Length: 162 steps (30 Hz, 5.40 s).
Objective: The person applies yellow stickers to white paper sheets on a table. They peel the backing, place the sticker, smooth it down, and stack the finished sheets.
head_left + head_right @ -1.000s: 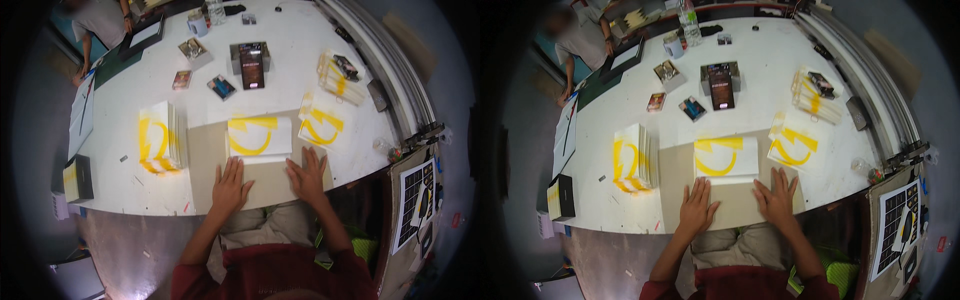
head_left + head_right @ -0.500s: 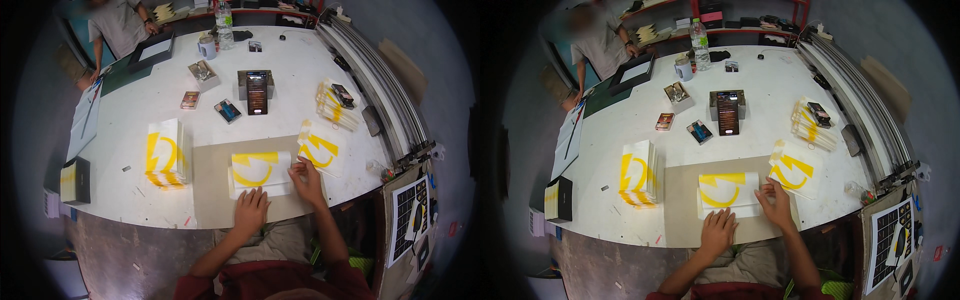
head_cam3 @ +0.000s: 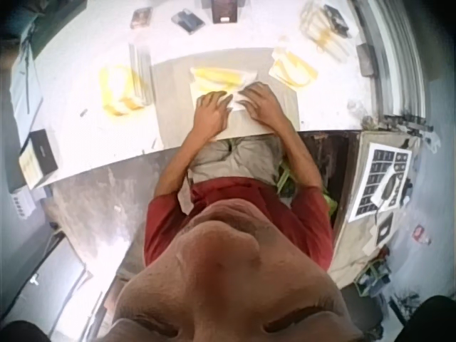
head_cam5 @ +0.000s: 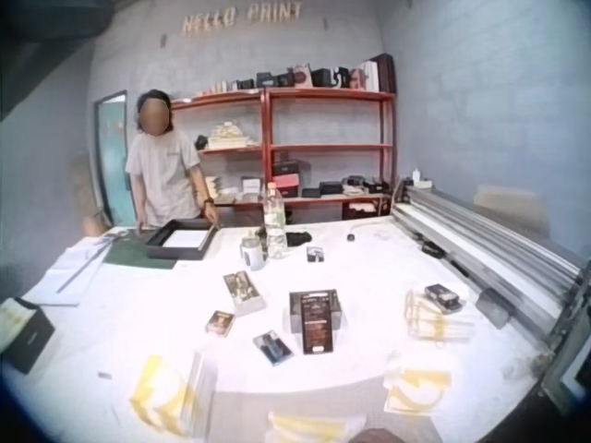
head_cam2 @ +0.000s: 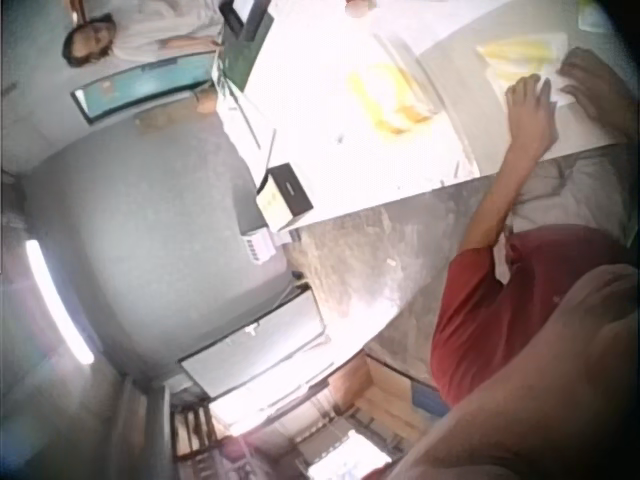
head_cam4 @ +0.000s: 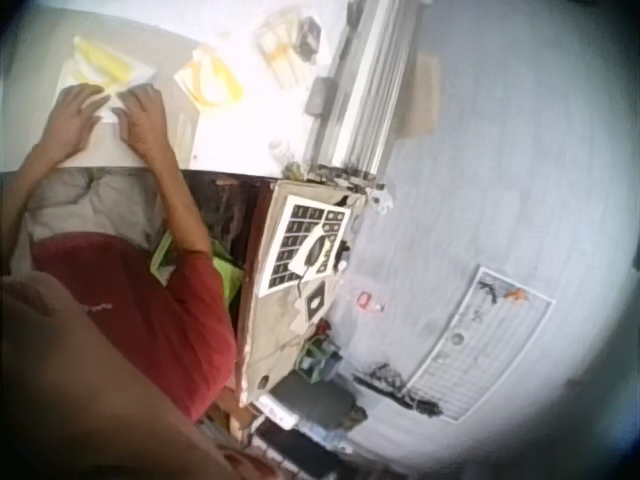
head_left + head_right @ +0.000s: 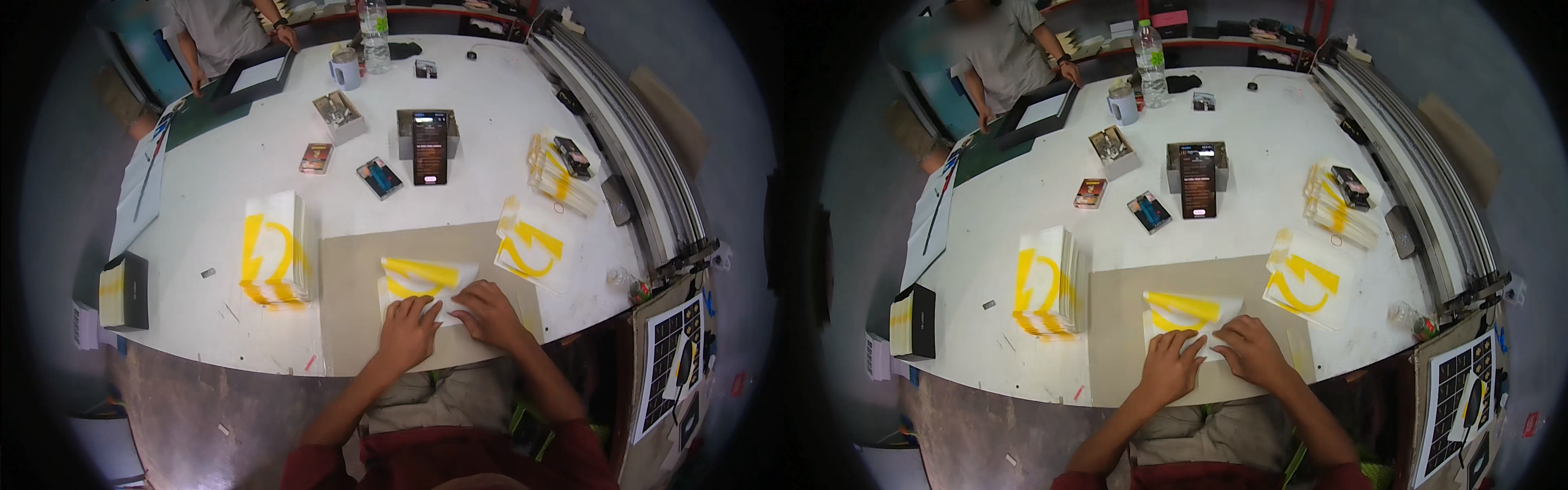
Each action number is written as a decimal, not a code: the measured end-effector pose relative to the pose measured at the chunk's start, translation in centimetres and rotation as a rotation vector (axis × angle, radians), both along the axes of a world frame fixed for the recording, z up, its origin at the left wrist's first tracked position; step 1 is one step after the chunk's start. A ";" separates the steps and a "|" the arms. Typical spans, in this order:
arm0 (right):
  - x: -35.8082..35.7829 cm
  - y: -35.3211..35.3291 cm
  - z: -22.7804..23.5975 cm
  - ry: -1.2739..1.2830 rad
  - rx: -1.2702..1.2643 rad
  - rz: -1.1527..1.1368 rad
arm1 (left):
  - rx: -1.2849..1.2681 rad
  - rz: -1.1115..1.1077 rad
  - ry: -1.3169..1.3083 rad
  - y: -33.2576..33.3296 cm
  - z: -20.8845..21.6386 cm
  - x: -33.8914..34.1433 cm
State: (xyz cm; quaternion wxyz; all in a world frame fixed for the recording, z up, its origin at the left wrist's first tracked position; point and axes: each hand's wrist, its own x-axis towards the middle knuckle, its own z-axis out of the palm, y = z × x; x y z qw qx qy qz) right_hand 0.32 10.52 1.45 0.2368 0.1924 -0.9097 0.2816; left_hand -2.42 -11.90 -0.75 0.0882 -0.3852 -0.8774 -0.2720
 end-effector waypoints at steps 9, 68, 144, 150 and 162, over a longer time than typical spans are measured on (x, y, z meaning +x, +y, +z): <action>0.4 0.0 -1.2 -0.259 0.075 0.124 | -0.050 -0.071 -0.100 -0.6 0.4 -1.3; 3.1 -2.4 -3.3 -0.030 0.023 -0.028 | -0.053 0.014 0.137 -1.0 -1.0 1.2; 3.4 -2.9 -2.6 -0.059 0.074 -0.057 | 0.006 0.042 0.021 -1.3 -1.4 1.8; 3.2 -2.9 -2.5 -0.058 0.074 -0.056 | 0.023 0.043 -0.004 -1.2 -1.1 1.7; 3.5 -2.5 -3.4 -0.037 0.082 -0.053 | 0.017 0.038 -0.013 -1.2 -1.2 1.6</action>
